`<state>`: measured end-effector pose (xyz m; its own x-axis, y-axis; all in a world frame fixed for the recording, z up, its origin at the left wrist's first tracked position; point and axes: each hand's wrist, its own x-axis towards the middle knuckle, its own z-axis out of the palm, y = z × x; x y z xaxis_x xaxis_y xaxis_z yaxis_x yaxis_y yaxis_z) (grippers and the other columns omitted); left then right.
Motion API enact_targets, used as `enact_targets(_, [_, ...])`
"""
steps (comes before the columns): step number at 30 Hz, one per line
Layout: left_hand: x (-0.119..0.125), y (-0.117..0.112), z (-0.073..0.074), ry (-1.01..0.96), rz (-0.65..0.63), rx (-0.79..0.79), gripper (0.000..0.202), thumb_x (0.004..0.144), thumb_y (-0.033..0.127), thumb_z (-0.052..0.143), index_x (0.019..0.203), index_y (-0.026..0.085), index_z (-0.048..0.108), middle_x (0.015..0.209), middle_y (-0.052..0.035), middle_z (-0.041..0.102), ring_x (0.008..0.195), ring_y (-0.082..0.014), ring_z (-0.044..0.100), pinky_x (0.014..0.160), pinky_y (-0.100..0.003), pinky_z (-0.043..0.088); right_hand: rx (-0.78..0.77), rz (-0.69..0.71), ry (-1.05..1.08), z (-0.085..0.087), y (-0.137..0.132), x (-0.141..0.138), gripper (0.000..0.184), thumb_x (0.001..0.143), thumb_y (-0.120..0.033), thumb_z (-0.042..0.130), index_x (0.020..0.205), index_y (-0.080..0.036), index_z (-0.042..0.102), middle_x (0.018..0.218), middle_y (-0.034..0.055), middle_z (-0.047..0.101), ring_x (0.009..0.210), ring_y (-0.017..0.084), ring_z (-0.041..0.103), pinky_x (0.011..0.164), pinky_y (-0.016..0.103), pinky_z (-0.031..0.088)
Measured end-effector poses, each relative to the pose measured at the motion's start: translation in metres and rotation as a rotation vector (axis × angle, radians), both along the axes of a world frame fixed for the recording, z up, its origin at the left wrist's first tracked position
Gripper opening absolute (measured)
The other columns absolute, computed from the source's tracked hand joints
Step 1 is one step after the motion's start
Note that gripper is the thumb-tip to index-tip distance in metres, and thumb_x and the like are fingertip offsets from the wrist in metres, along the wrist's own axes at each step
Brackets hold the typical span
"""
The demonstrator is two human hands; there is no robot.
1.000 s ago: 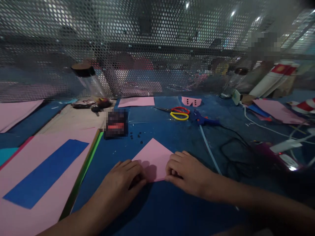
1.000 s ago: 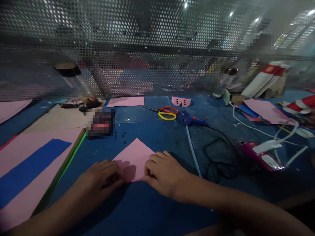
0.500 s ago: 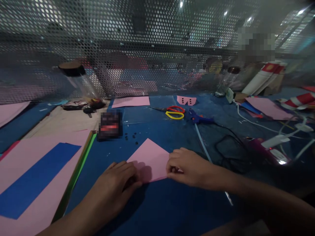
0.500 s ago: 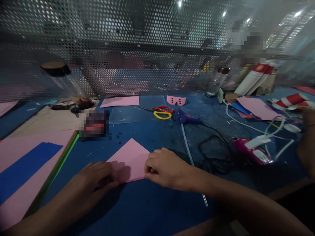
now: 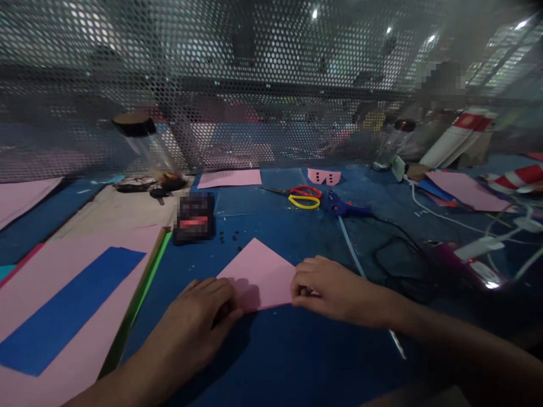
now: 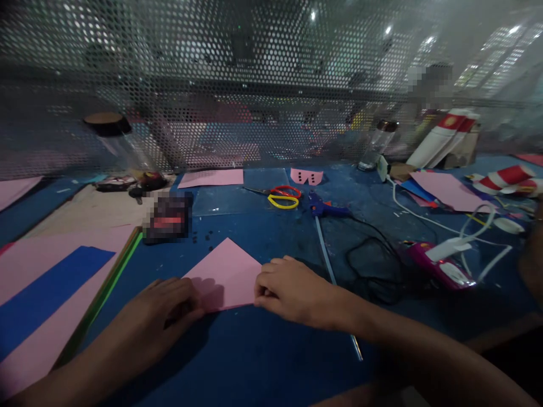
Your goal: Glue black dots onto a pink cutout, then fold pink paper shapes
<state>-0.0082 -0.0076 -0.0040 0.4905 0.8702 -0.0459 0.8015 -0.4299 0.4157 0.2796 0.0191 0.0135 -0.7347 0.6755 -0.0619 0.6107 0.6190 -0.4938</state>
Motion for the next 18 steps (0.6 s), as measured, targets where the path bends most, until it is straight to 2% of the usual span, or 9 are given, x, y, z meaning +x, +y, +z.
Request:
enact_targets(6, [0.001,0.0,-0.003,-0.03,-0.002,0.058,0.019,0.091,0.026,0.055,0.073,0.022,0.057,0.071,0.0004,0.061,0.067,-0.0192,0.055,0.066,-0.032,0.036,-0.071,0.003,-0.053,0.012,0.009,0.009,0.011,0.094,-0.027,0.066,0.087,-0.02,0.07,0.088,0.0003,0.071,0.086,0.017,0.061,0.078,0.03,0.039])
enact_targets(11, [0.002,0.0,-0.003,-0.013,-0.019,0.07,0.018,0.09,0.026,0.054,0.073,0.021,0.056,0.07,0.0004,0.06,0.065,-0.0177,0.053,0.065,-0.031,0.037,-0.178,0.002,-0.051,0.019,0.015,0.012,0.032,0.102,-0.024,0.048,0.083,-0.019,0.072,0.086,0.0015,0.072,0.086,0.017,0.064,0.081,0.03,0.041])
enact_targets(13, [0.001,0.0,-0.003,0.013,-0.027,0.059,0.02,0.092,0.027,0.052,0.074,0.021,0.056,0.071,-0.0001,0.061,0.066,-0.0179,0.054,0.065,-0.032,0.037,-0.188,0.0,-0.047,0.021,0.016,0.013,0.028,0.101,-0.027,0.052,0.085,-0.02,0.073,0.087,0.0007,0.072,0.084,0.017,0.064,0.081,0.03,0.041])
enact_targets(16, [0.0,0.001,-0.005,0.026,-0.029,0.05,0.021,0.093,0.029,0.051,0.075,0.021,0.056,0.074,-0.0007,0.062,0.068,-0.0182,0.055,0.066,-0.032,0.038,-0.172,-0.008,-0.037,0.02,0.014,0.015,0.01,0.091,-0.03,0.07,0.086,-0.021,0.073,0.087,-0.0017,0.073,0.084,0.016,0.064,0.081,0.03,0.041])
enact_targets(18, [-0.001,0.001,-0.006,0.021,-0.031,0.051,0.02,0.093,0.029,0.051,0.075,0.021,0.056,0.073,-0.0004,0.062,0.068,-0.018,0.054,0.067,-0.032,0.038,-0.16,-0.009,-0.041,0.019,0.014,0.015,0.007,0.088,-0.028,0.074,0.085,-0.021,0.073,0.086,-0.0022,0.072,0.084,0.016,0.063,0.08,0.029,0.04])
